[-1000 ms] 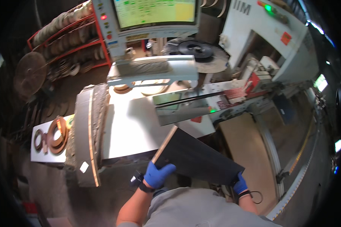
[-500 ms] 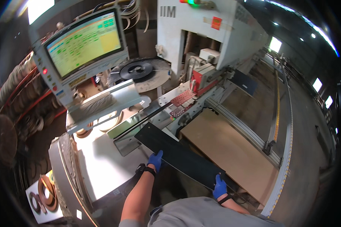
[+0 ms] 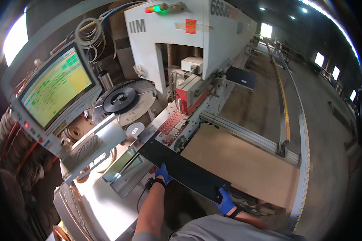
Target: Feeding wood panels into an edge-banding machine and organizing them on a work table.
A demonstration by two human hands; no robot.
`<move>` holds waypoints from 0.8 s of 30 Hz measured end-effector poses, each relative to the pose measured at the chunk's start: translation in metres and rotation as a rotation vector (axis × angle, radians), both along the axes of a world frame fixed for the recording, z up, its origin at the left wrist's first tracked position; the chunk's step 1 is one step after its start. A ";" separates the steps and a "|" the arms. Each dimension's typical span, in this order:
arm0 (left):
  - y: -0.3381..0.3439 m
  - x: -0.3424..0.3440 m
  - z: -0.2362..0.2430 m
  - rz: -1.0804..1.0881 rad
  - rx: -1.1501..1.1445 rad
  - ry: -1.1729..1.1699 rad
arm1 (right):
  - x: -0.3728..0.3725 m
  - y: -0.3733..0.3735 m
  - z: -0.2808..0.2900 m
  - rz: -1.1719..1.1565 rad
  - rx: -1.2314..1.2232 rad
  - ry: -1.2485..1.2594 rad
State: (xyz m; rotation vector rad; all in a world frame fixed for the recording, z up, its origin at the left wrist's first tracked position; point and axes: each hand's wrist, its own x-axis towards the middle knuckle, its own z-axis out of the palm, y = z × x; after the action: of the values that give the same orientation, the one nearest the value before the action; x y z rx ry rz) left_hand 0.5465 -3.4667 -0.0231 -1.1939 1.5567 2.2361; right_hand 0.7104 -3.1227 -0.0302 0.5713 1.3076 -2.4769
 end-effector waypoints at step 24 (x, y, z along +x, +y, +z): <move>0.127 -0.277 -0.025 -0.311 0.085 -0.015 | -0.255 0.135 0.015 -0.294 0.219 0.088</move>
State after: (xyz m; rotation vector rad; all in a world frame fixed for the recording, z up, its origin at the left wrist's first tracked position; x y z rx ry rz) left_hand 0.2692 -3.3400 -0.0483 -0.8746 1.5057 2.0624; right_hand 0.4550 -2.9876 -0.0153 0.7624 1.6492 -2.6321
